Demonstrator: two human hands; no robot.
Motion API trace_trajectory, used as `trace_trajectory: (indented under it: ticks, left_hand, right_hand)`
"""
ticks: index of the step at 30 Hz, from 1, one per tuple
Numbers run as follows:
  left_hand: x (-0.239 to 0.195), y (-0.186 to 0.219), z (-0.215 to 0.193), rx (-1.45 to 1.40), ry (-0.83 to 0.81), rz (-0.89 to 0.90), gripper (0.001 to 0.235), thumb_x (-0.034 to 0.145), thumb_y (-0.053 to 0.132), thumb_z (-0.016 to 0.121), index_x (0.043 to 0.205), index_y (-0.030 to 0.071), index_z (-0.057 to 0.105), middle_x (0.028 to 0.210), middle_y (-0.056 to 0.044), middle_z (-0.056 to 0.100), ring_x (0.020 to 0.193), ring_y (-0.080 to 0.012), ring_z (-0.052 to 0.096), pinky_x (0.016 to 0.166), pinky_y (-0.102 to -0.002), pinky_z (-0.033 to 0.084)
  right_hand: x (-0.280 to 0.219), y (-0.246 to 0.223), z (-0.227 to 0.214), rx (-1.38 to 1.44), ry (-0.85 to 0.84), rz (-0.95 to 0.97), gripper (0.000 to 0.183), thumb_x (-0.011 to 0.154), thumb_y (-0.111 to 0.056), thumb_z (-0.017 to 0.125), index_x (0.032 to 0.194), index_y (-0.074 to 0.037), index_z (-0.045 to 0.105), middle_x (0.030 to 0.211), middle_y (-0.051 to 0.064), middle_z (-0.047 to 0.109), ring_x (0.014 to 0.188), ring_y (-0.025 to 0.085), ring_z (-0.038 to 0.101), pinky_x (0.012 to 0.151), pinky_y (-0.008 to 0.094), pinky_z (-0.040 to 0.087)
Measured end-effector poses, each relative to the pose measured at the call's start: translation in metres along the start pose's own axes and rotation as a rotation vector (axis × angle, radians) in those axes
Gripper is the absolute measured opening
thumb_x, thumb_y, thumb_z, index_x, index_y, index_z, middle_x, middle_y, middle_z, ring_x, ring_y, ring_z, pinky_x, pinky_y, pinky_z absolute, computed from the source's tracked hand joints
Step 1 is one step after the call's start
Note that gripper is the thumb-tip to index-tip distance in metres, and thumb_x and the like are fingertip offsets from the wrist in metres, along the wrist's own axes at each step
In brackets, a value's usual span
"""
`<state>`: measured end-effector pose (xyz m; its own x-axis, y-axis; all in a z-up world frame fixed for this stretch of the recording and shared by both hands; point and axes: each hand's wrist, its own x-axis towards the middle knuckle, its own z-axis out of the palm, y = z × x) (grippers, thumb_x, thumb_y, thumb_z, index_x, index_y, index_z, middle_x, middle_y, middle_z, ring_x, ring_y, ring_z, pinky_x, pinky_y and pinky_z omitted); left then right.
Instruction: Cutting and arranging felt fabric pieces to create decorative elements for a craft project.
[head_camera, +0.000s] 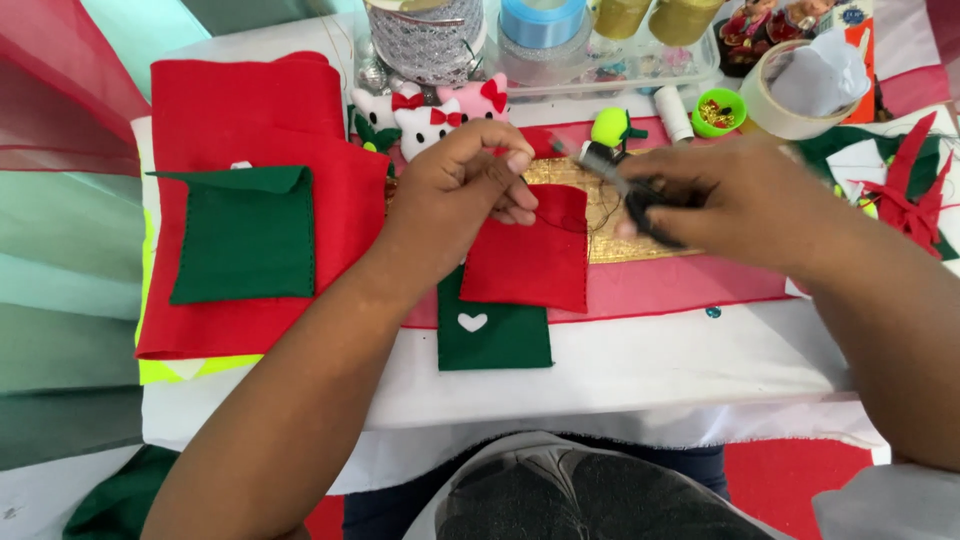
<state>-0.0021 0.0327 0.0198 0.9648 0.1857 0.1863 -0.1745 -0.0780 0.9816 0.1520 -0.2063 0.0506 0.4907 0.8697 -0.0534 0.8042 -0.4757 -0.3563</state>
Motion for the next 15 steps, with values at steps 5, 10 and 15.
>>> trace_trajectory:
  ticks: [5, 10, 15]
  left_hand:
    - [0.002, 0.001, 0.004, -0.004, 0.09, -0.087, 0.011, 0.103, 0.019, 0.058, 0.108, 0.013, 0.065, 0.085, -0.009, 0.076, 0.08, -0.0185, 0.081, 0.073, -0.026, 0.069]
    - [-0.001, 0.002, 0.015, 0.089, 0.075, -0.12, 0.019, 0.101, 0.026, 0.057, 0.113, 0.013, 0.066, 0.092, -0.009, 0.08, 0.086, -0.0176, 0.083, 0.073, -0.024, 0.068]
    - [-0.003, -0.011, 0.019, 0.018, 0.017, -0.086, 0.015, 0.103, 0.018, 0.058, 0.112, 0.01, 0.066, 0.09, -0.011, 0.078, 0.082, -0.0182, 0.081, 0.073, -0.026, 0.068]
  right_hand:
    - [0.0, -0.023, -0.017, -0.504, -0.193, 0.403, 0.048, 0.093, -0.051, 0.053, 0.139, -0.041, 0.058, 0.097, 0.004, 0.079, 0.089, 0.034, 0.075, 0.064, 0.046, 0.054]
    - [-0.003, -0.054, -0.016, -0.604, -0.561, 0.562, 0.045, 0.097, -0.054, 0.04, 0.14, -0.044, 0.049, 0.107, 0.007, 0.081, 0.098, 0.032, 0.078, 0.071, 0.043, 0.057]
    - [-0.015, -0.056, -0.007, -0.691, -0.645, 0.426, 0.051, 0.099, -0.053, 0.037, 0.149, -0.044, 0.033, 0.085, 0.0, 0.08, 0.081, 0.029, 0.077, 0.06, 0.039, 0.051]
